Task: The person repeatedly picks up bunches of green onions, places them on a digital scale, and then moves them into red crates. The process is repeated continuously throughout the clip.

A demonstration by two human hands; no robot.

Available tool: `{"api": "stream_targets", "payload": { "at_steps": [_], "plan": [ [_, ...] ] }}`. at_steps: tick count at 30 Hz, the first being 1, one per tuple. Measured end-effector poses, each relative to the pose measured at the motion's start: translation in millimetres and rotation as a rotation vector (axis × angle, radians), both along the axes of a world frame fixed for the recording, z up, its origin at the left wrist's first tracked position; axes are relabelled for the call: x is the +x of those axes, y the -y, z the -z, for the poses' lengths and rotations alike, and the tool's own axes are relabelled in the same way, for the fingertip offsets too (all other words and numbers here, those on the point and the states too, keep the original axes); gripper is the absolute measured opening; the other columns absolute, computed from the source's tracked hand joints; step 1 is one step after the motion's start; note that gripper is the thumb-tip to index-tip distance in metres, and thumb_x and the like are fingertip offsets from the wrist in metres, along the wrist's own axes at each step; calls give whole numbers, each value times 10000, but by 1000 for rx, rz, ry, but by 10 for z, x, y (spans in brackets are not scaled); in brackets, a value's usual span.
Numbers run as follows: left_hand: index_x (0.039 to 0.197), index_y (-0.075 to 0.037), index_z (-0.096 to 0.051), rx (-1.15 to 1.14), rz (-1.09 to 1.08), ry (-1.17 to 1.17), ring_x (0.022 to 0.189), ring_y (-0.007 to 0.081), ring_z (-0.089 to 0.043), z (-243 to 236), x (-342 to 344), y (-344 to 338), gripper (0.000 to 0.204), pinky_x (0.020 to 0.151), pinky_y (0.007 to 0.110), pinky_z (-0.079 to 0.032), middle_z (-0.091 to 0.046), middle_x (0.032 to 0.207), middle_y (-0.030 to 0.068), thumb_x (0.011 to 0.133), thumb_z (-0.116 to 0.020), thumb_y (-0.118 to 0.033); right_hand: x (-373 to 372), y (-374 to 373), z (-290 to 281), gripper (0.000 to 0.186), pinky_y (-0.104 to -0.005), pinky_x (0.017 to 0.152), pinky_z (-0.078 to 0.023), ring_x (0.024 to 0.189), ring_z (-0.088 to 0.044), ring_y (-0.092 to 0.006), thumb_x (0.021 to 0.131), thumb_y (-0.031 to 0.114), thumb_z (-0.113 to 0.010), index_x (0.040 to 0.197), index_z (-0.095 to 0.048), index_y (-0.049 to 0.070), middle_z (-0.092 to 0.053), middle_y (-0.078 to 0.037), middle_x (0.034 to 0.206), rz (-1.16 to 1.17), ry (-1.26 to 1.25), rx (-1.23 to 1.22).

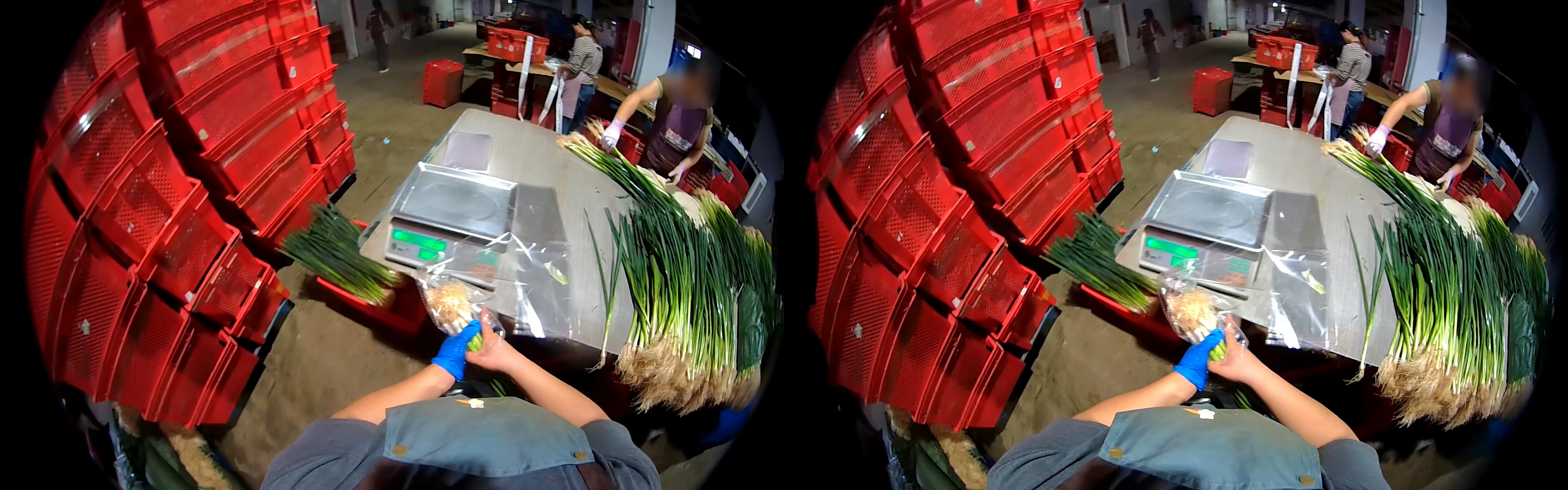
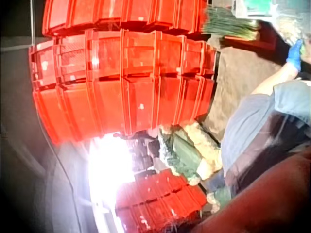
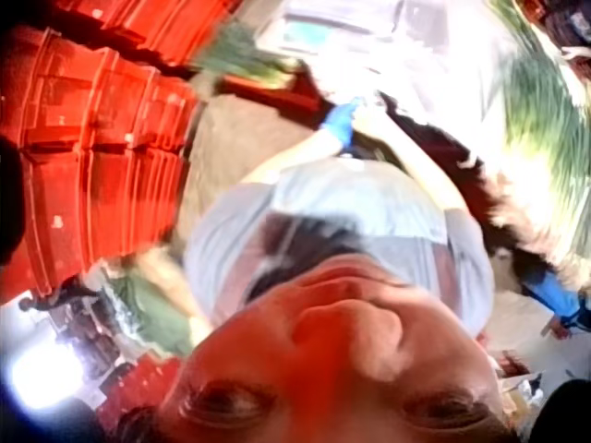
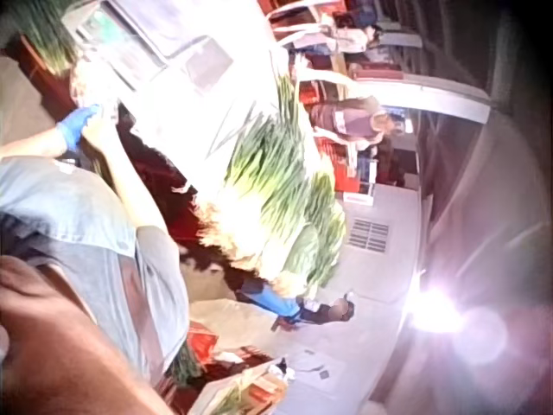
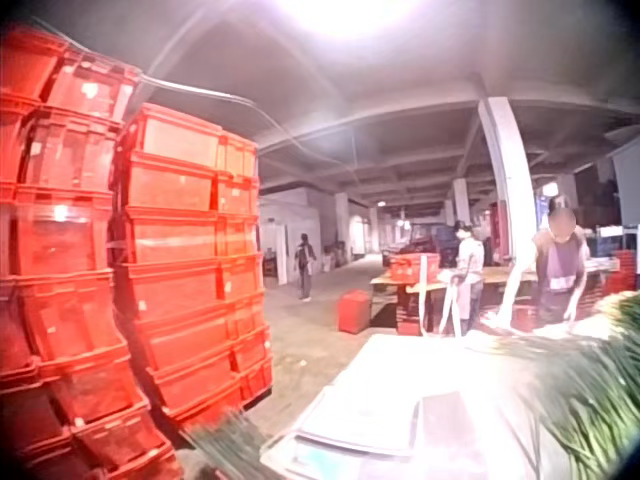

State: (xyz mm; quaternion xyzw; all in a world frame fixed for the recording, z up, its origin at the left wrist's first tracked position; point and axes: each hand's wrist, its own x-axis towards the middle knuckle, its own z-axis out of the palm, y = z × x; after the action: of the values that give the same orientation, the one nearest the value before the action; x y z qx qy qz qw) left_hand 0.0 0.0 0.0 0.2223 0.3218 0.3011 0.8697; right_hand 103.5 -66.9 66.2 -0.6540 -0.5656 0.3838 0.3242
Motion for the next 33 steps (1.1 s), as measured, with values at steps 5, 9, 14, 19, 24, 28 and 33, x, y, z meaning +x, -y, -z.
{"api": "stream_targets", "payload": {
  "at_steps": [5,9,14,19,24,28,33],
  "plan": [
    [925,-48,-618,-11,-185,135,792,209,-617,-83,-1123,-425,218,762,326,-496,-641,859,75,815,-636,-235,-583,-140,423,1052,-311,1044,-281,1279,-335,-217,804,369,-669,1437,107,45,-280,-185,1421,-341,-308,-173],
    [884,-72,-592,119,-278,155,757,201,-589,-83,-1853,-909,233,752,341,-484,-622,817,70,864,-565,-303,-805,-250,893,980,-348,1042,-287,1226,-354,-171,748,557,-669,1427,-189,38,-381,-72,1362,-585,-775,-577],
    [927,-82,-572,-57,-474,230,751,211,-576,-49,-2767,-1405,299,725,341,-489,-595,804,57,872,-557,-375,-1126,-132,1285,962,-347,1067,-235,1290,-256,-177,806,512,-629,1453,-79,60,-267,-89,1441,-705,-729,-689],
    [872,-84,-591,-182,-594,86,670,252,-589,10,-3126,-1457,350,621,391,-509,-607,751,59,840,-587,-433,-1515,-157,1453,1011,-340,1073,-223,1298,-242,-177,771,556,-642,1448,-91,47,-250,-79,1451,-680,-780,-805],
    [1253,-145,-462,-40,-592,121,994,281,-566,-60,-3382,-1818,592,867,517,-448,-584,1084,88,790,-628,-475,-1841,-513,1390,960,-329,1029,-314,1220,-363,-159,725,537,-702,1402,-257,21,-363,-72,1392,-726,-904,-957],
    [1231,-64,-494,-13,-670,-25,1069,272,-522,49,-3461,-2043,576,934,403,-423,-550,1167,118,856,-544,-498,-1874,-677,1156,1174,-327,1064,-230,1278,-286,-180,633,532,-776,1456,-71,81,-306,-67,1416,-721,-888,-683],
    [1343,24,-356,284,-558,-818,1170,289,-465,578,-3591,-1960,835,975,387,-357,-480,1291,186,818,-539,-598,-1957,-835,920,883,-294,1020,-288,1175,-393,-154,678,155,-764,1400,-269,42,-445,-60,1291,-521,-673,-769]
  ]
}}
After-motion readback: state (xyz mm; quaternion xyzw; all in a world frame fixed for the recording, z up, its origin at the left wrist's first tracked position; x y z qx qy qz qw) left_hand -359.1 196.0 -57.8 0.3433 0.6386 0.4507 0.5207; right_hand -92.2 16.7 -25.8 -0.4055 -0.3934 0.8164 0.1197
